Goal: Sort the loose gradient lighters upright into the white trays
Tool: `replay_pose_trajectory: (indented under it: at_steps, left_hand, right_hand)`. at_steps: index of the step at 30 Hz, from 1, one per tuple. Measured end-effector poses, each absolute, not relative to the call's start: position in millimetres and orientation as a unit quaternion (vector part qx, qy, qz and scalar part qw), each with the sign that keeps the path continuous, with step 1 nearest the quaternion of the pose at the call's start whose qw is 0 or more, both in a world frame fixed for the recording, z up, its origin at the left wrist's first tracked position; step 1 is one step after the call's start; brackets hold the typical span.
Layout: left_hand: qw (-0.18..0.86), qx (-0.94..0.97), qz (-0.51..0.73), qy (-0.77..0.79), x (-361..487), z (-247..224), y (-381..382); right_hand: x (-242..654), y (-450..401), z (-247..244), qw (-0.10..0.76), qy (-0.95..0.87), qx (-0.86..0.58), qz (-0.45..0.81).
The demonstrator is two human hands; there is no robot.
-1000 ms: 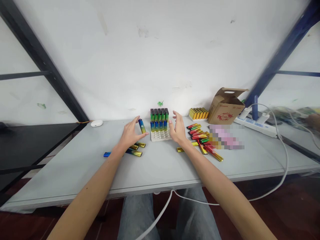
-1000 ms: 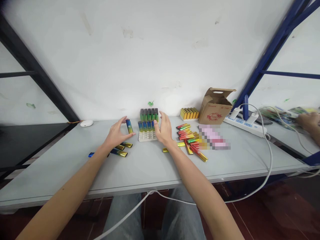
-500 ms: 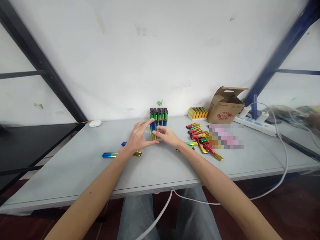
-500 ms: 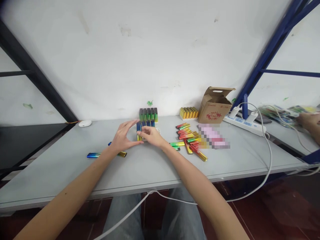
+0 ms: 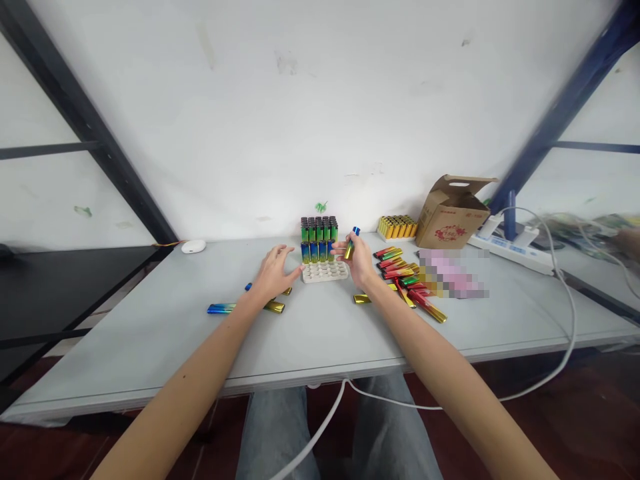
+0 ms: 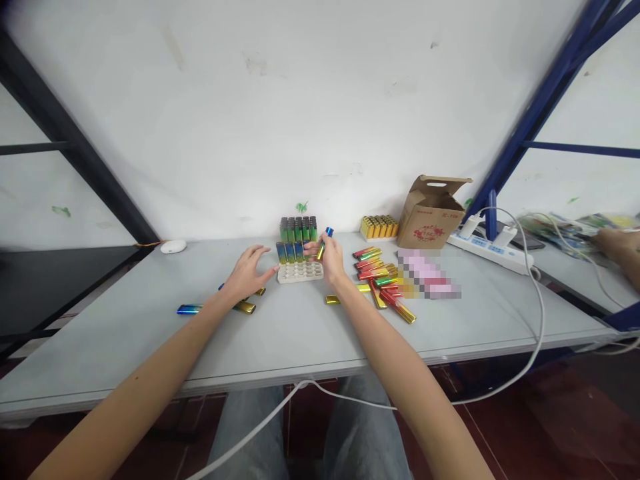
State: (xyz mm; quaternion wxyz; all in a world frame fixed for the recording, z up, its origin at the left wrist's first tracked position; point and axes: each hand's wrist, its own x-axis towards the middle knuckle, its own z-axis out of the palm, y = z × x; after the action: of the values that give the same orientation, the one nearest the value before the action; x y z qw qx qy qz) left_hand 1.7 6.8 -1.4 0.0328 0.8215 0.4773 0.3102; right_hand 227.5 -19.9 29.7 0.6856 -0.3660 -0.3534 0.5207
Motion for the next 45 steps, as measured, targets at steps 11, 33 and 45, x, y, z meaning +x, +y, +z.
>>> replay_pose_trajectory:
  at_steps: [11,33,45]
  left_hand:
    - [0.059,0.831,0.237,0.499,1.8,-4.9,7.8]
    - [0.055,0.818,0.229,0.525,1.7,-6.8,8.5]
    - [0.057,0.821,0.232,0.519,-1.2,-11.6,12.3]
  right_hand:
    - [229.5,-21.9,28.2,0.637,-0.363,-0.286,0.617]
    - [229.2,-20.4,26.8,0.585,-0.342,-0.270,0.684]
    - [227.8,-21.4,26.6,0.574,-0.353,-0.277,0.685]
